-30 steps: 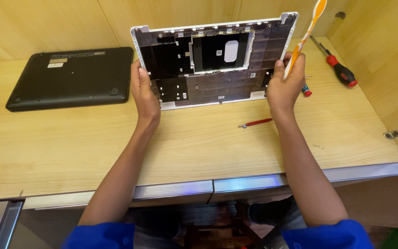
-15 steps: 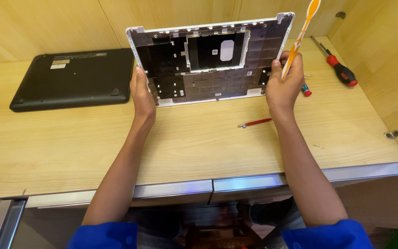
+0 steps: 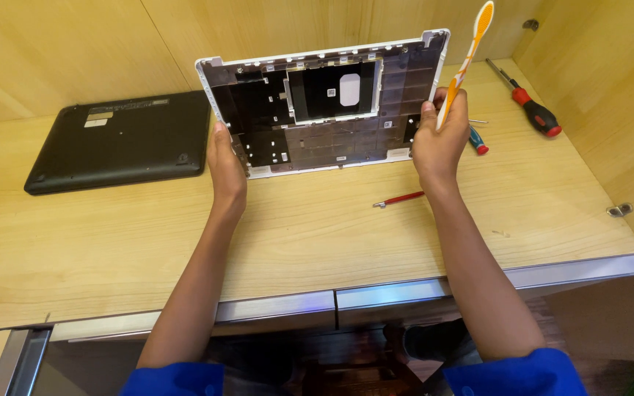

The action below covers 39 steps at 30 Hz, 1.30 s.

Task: Disassembling a laptop, cleaning the internal casing with a toothbrush, and manipulating internal components.

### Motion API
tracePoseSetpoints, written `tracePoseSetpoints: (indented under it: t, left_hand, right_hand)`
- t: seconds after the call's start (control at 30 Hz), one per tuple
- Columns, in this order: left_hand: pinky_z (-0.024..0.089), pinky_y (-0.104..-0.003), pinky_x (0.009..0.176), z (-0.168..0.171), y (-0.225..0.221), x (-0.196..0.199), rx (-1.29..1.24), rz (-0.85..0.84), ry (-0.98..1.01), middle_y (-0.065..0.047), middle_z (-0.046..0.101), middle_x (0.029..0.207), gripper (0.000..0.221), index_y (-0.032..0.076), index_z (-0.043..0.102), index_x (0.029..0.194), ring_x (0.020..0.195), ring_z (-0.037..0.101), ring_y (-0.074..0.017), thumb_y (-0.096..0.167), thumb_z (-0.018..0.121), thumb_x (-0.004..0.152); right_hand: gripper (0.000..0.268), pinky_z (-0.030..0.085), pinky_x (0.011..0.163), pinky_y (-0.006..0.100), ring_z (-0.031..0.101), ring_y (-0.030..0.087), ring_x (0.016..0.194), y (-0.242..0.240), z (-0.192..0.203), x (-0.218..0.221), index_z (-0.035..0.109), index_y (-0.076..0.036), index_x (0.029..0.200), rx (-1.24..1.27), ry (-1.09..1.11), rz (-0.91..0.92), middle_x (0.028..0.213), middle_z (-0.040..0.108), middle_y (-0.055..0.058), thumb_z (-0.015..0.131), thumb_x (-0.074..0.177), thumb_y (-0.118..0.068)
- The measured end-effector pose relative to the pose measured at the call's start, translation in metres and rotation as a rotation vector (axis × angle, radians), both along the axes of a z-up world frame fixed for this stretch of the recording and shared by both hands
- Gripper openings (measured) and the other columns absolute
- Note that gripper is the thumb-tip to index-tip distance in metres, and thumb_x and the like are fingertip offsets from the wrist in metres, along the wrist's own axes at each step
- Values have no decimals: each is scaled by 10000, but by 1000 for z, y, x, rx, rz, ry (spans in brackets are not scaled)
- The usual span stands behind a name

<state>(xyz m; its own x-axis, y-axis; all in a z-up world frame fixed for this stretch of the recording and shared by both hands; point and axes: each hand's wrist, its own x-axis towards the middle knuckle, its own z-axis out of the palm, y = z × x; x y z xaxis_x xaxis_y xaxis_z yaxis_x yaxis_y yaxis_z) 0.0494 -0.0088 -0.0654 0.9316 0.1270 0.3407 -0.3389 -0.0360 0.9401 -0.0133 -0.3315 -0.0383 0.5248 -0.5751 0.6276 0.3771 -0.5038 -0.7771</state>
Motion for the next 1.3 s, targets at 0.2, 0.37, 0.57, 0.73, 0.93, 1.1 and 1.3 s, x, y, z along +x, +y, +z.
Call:
tracePoseSetpoints:
  t: [0.2, 0.37, 0.57, 0.73, 0.93, 1.1, 1.3]
  left_hand:
    - [162, -490, 1275, 3, -4, -5, -17, 18, 27, -239, 377, 1587, 621, -47, 392, 1535, 1507, 307, -347, 416, 295, 1133]
    - [161, -492, 1272, -4, -3, -2, -6, 29, 37, -254, 384, 1575, 628, -52, 401, 1527, 1502, 313, -361, 425, 306, 1130]
    - [213, -468, 1259, -14, -1, 6, -17, 45, 26, -201, 468, 1517, 571, -9, 479, 1486, 1457, 391, -303, 399, 299, 1129]
    - [262, -466, 1235, -22, 1, 7, -5, 64, 27, -168, 535, 1454, 538, 22, 542, 1437, 1404, 460, -278, 394, 307, 1126]
    - [311, -468, 1202, -23, 1, 8, 15, 66, 43, -153, 583, 1388, 549, 29, 575, 1397, 1342, 517, -261, 401, 272, 1130]
    - [359, -444, 1161, -21, 1, 1, -20, 71, 33, -107, 617, 1261, 477, 50, 626, 1299, 1238, 550, -210, 364, 317, 1115]
    - [385, -430, 1133, -22, 0, 2, -26, 74, 26, -84, 628, 1204, 453, 79, 642, 1246, 1191, 568, -194, 364, 316, 1115]
  right_hand:
    - [136, 483, 696, 359, 572, 212, 748, 3, 5, -2, 579, -80, 1082, 41, 15, 4, 878, 585, 93, 552, 1022, 38]
    - [126, 479, 690, 358, 575, 212, 746, 2, 5, -3, 588, -99, 1082, 55, 43, 4, 876, 601, 84, 564, 1021, 9]
    - [118, 476, 694, 354, 565, 206, 751, 3, 5, -2, 590, -90, 1069, 82, 44, 10, 866, 592, 79, 560, 1019, 13]
    - [108, 481, 688, 367, 573, 223, 745, 4, 9, -3, 592, -87, 1064, 83, 55, -3, 865, 594, 92, 566, 1015, 6]
    - [100, 488, 676, 353, 586, 190, 730, 5, 10, -4, 591, -88, 1049, 110, 57, -2, 852, 581, 66, 567, 1013, 2]
    - [102, 491, 695, 373, 579, 214, 746, 6, 11, -6, 594, -89, 1066, 77, 49, -10, 857, 575, 82, 560, 1021, -4]
    - [95, 485, 710, 382, 580, 227, 770, 5, 9, -4, 592, -75, 1076, 67, 44, -16, 868, 588, 99, 570, 1018, -3]
